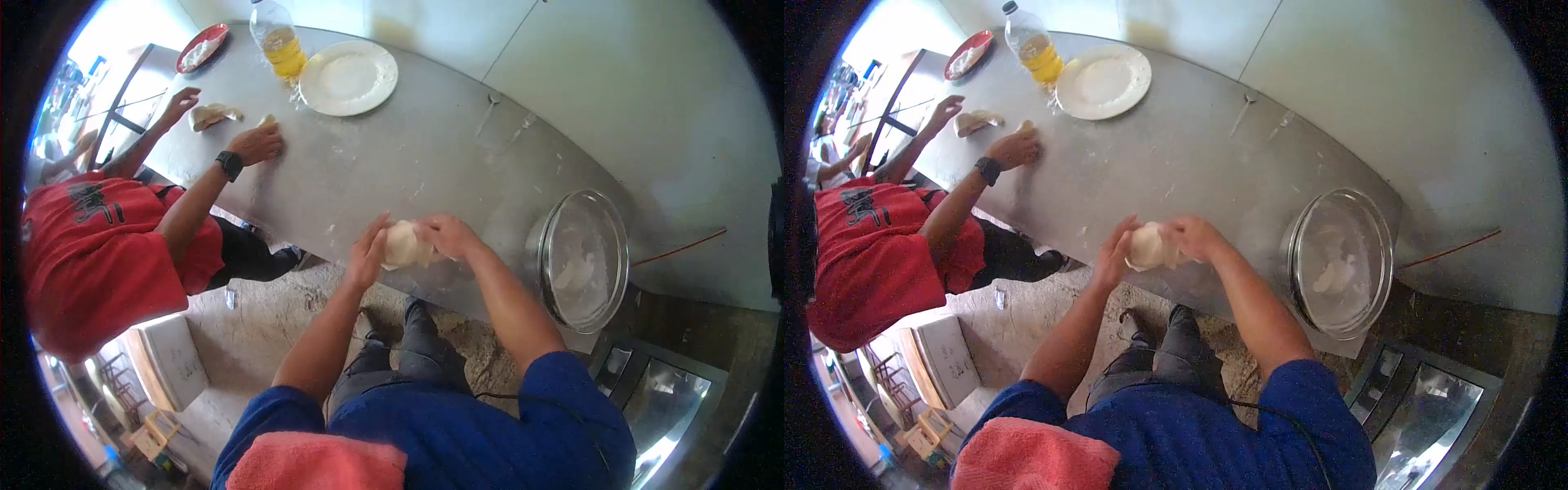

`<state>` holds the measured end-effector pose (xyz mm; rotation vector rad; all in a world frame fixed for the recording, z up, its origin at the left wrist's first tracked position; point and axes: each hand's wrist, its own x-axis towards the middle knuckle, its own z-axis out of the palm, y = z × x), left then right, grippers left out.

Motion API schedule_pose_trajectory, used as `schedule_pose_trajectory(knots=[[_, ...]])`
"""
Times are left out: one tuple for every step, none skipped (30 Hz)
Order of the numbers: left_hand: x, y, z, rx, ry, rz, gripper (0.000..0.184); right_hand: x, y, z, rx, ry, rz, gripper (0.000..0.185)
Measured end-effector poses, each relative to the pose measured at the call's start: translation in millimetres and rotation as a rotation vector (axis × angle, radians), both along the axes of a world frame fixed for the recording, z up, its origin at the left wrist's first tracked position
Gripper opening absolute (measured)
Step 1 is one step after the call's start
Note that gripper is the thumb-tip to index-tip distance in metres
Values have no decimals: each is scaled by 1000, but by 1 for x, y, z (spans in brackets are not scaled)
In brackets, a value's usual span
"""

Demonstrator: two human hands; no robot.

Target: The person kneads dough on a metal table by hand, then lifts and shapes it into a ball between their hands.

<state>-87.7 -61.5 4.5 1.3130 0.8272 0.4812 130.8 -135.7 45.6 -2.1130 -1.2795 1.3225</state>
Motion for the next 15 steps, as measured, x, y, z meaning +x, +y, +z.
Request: schedule_pose_trajectory(knots=[[-4, 0, 4, -131, -124, -23, 52, 8, -17, -1, 224, -41, 50, 42], [-3, 1, 4, -134, -124, -29, 52, 11, -30, -6, 441, -79, 100, 40], [-1, 5, 2, 162, 96, 24, 53, 9, -31, -10, 439, -78, 101, 40], [-1, 4, -1, 454, 320, 78, 54, 2, -33, -18, 542, 56, -340, 39], [5, -2, -9, 454, 324, 79, 54, -7, -29, -27, 578, 125, -559, 38], [22, -9, -23, 345, 294, 118, 54, -16, -26, -38, 640, 195, -779, 38], [36, -15, -28, 236, 267, 153, 54, -30, -24, -57, 593, -174, -566, 37], [50, -14, -21, 243, 269, 154, 54, -38, -19, -68, 530, -533, -344, 36], [62, -15, -8, 151, 234, 213, 54, -42, -16, -66, 527, -526, -342, 36], [68, -15, 2, 58, 199, 271, 55, -44, -11, -56, 445, -152, -505, 38], [73, -6, 13, 65, 194, 274, 55, -37, 0, -45, 366, 218, -650, 40], [76, 2, 24, 61, 42, 262, 56, -29, 9, -23, 372, 217, -648, 40], [77, 5, 35, 49, -105, 246, 57, -23, 15, 5, 494, 219, -557, 40], [78, 7, 56, 42, -101, 243, 57, -18, 19, 28, 609, 221, -466, 40], [79, 10, 83, 65, -240, 245, 59, -14, 24, 43, 603, 223, -472, 40]])
